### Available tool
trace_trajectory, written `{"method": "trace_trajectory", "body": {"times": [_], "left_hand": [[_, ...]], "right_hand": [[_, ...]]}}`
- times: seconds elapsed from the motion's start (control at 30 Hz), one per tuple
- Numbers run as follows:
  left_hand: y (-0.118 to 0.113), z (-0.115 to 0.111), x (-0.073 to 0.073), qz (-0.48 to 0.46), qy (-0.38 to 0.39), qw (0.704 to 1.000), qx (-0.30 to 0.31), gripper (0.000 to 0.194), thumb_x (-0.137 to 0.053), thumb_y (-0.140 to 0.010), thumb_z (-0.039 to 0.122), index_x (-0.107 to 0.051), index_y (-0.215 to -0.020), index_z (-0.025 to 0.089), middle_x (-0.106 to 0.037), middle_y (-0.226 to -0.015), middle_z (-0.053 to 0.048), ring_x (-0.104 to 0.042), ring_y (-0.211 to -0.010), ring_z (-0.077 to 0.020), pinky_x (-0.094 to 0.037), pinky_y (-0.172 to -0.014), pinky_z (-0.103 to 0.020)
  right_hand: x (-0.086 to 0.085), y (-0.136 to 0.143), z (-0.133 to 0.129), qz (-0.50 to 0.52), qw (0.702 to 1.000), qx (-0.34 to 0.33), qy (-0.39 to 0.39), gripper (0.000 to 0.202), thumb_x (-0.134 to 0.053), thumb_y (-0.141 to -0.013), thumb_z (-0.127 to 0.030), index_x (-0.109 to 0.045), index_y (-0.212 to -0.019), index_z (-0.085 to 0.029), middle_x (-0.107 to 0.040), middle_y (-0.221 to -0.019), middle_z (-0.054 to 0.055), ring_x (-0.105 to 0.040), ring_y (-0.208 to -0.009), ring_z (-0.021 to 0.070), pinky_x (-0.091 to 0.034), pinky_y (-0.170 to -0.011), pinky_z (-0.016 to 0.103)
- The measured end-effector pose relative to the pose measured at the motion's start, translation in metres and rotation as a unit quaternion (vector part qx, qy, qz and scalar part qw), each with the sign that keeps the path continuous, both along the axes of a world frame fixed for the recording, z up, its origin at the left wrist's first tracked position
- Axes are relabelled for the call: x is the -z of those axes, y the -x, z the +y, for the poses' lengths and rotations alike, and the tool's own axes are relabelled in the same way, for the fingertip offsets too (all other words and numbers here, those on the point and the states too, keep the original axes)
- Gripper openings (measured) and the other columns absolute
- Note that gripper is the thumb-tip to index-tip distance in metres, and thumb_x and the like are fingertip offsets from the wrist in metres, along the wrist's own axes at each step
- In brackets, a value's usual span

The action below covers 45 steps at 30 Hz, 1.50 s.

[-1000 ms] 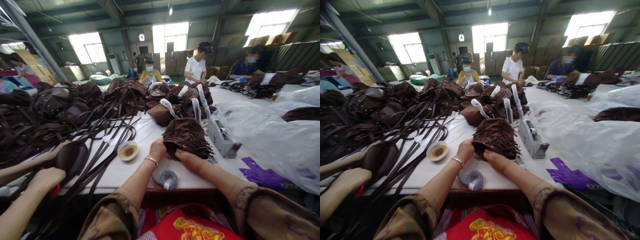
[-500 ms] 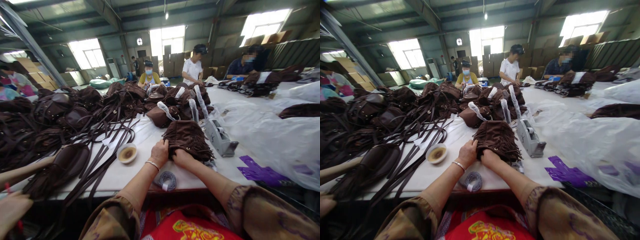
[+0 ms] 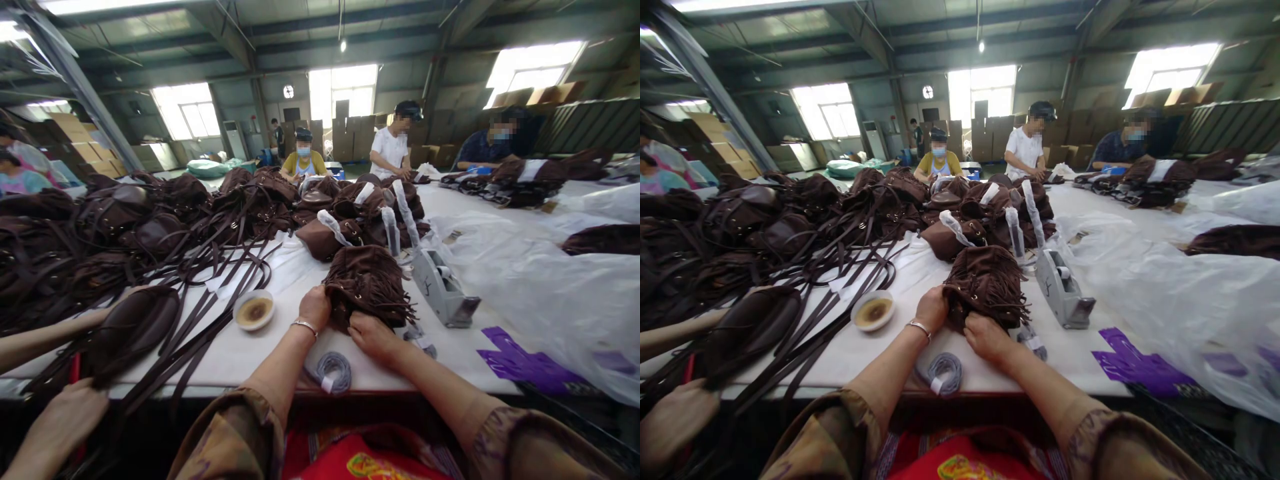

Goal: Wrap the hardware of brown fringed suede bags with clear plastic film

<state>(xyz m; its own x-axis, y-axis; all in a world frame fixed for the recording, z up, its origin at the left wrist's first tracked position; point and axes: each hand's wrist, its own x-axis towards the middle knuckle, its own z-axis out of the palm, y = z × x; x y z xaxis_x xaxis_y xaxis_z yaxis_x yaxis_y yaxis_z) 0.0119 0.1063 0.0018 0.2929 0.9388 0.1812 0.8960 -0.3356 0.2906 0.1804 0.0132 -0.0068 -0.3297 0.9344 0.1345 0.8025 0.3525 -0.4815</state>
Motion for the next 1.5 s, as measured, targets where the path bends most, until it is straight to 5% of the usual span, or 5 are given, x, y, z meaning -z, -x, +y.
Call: {"method": "trace_trajectory", "body": {"times": [0.27,0.53,0.9,1.2,1.5], "left_hand": [[0.006,0.0,-0.015,0.008,-0.005,1.0,0.021,0.029,-0.04,-0.098,0.028,-0.063,-0.114,0.022,-0.069,-0.104,-0.008,-0.066,-0.094,-0.0189,-0.049,-0.082,-0.028],[0.01,-0.007,-0.013,0.038,0.029,0.999,0.024,0.037,-0.055,-0.089,0.042,-0.061,-0.122,0.025,-0.062,-0.111,-0.008,-0.064,-0.099,-0.0233,-0.05,-0.084,-0.032],[0.007,-0.006,-0.001,0.065,0.056,0.996,0.027,0.027,-0.045,-0.088,0.013,-0.064,-0.108,0.015,-0.059,-0.104,-0.014,-0.066,-0.09,-0.0223,-0.051,-0.081,-0.032],[0.008,-0.004,-0.001,0.068,0.062,0.995,0.029,0.025,-0.043,-0.091,0.014,-0.063,-0.106,0.013,-0.058,-0.105,-0.015,-0.066,-0.089,-0.0233,-0.052,-0.079,-0.032],[0.01,-0.007,-0.002,0.075,0.049,0.995,0.033,0.027,-0.041,-0.093,0.017,-0.06,-0.112,0.015,-0.056,-0.11,-0.015,-0.065,-0.088,-0.0218,-0.051,-0.079,-0.032]], "right_hand": [[0.008,-0.018,-0.006,0.004,0.993,-0.091,-0.075,0.021,-0.048,-0.091,-0.017,-0.062,-0.075,-0.016,-0.062,-0.084,0.006,-0.057,-0.08,0.0159,-0.047,-0.078,0.027],[0.014,-0.033,-0.019,-0.146,0.977,0.154,-0.029,0.052,-0.038,-0.086,-0.003,-0.054,-0.135,-0.01,-0.067,-0.114,0.019,-0.063,-0.102,0.0272,-0.047,-0.096,0.039],[-0.003,-0.042,-0.013,-0.197,0.969,0.148,0.034,0.035,-0.043,-0.092,-0.014,-0.065,-0.119,-0.014,-0.069,-0.106,0.017,-0.064,-0.1,0.0254,-0.045,-0.091,0.034],[-0.018,-0.047,-0.012,-0.236,0.962,0.124,0.051,0.034,-0.041,-0.087,-0.006,-0.07,-0.103,-0.014,-0.068,-0.1,0.017,-0.063,-0.095,0.0264,-0.044,-0.084,0.035],[-0.012,-0.058,-0.014,-0.231,0.97,0.065,0.031,0.022,-0.051,-0.076,-0.013,-0.068,-0.089,-0.013,-0.066,-0.093,0.013,-0.059,-0.094,0.0225,-0.042,-0.086,0.029]]}}
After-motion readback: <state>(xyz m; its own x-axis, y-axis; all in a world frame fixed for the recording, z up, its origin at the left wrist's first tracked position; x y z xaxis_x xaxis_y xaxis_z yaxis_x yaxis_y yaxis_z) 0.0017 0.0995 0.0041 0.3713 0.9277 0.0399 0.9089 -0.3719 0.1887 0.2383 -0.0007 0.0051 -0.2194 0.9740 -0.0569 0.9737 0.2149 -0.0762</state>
